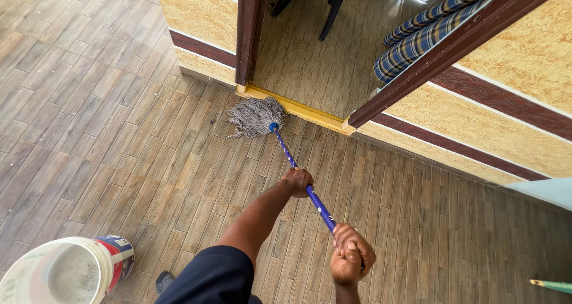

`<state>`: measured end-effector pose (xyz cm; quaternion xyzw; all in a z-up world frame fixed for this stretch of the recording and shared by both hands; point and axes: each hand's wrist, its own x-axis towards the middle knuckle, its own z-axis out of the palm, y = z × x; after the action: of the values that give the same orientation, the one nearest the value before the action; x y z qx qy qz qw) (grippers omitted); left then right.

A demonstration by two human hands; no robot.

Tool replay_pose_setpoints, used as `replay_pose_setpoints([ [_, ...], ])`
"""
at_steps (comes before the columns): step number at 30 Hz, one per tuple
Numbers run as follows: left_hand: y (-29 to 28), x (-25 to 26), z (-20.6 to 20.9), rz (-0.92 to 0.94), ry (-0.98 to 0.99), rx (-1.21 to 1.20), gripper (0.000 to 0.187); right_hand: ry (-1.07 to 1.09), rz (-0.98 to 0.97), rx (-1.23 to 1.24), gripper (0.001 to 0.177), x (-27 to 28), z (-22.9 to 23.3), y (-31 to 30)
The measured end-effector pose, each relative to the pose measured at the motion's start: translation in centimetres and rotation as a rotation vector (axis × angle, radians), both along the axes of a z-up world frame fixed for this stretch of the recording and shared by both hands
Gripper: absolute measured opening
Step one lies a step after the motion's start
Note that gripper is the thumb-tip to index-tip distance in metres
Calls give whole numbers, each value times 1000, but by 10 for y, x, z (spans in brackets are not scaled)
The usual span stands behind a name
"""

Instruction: The person mops a tiled floor using a mop and a bucket of water, rinsing the mop head in the bucket and wringing it out by hand.

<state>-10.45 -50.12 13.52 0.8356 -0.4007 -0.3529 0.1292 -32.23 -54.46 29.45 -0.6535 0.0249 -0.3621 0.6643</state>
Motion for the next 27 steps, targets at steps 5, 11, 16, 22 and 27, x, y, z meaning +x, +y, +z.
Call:
replay_pose_setpoints([
  [5,13,23,4,64,12,-9,19,-46,90,57,28,19,-12,-22],
  [11,80,76,-55,226,-108,90,21,-41,263,60,32,72,-62,14],
  [16,165,123,-107,376,-182,106,15,60,439,42,37,126,-71,70],
  [22,206,187,-123,568,-203,-19,19,75,481,-32,40,201,-63,96],
  [27,206,241,-107,625,-211,-78,11,-28,484,-7,37,278,-59,93],
])
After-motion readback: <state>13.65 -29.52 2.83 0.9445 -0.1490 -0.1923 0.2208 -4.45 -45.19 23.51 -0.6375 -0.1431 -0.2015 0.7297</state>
